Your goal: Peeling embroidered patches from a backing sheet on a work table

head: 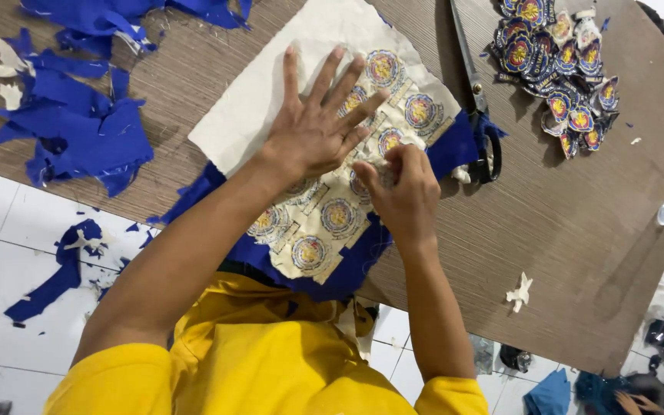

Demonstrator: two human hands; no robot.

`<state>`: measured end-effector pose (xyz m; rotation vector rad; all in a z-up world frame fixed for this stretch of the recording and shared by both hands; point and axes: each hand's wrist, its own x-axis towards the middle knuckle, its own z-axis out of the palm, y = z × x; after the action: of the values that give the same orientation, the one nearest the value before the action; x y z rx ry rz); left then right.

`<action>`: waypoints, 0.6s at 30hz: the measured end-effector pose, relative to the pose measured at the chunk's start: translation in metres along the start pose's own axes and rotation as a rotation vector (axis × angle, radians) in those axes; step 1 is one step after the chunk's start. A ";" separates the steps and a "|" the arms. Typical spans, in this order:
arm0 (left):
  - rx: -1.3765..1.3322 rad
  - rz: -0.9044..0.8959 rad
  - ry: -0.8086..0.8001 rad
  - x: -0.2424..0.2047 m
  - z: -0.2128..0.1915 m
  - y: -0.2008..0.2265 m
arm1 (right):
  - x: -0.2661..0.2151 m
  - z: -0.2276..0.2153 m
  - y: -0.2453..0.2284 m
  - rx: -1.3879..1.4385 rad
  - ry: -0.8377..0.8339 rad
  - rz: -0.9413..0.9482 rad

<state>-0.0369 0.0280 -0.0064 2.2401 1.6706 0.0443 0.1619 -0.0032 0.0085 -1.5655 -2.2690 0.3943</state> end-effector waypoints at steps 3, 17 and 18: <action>0.012 0.057 0.069 0.001 0.011 -0.004 | 0.008 0.006 0.007 -0.043 -0.045 -0.010; 0.050 0.073 0.101 -0.002 0.017 -0.010 | 0.003 -0.042 -0.002 -0.237 -0.075 -0.109; 0.059 0.076 0.142 0.001 0.022 -0.011 | 0.002 -0.049 -0.014 -0.156 -0.011 -0.202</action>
<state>-0.0418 0.0256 -0.0300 2.3939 1.6765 0.1790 0.1713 -0.0044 0.0586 -1.3875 -2.4892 0.1760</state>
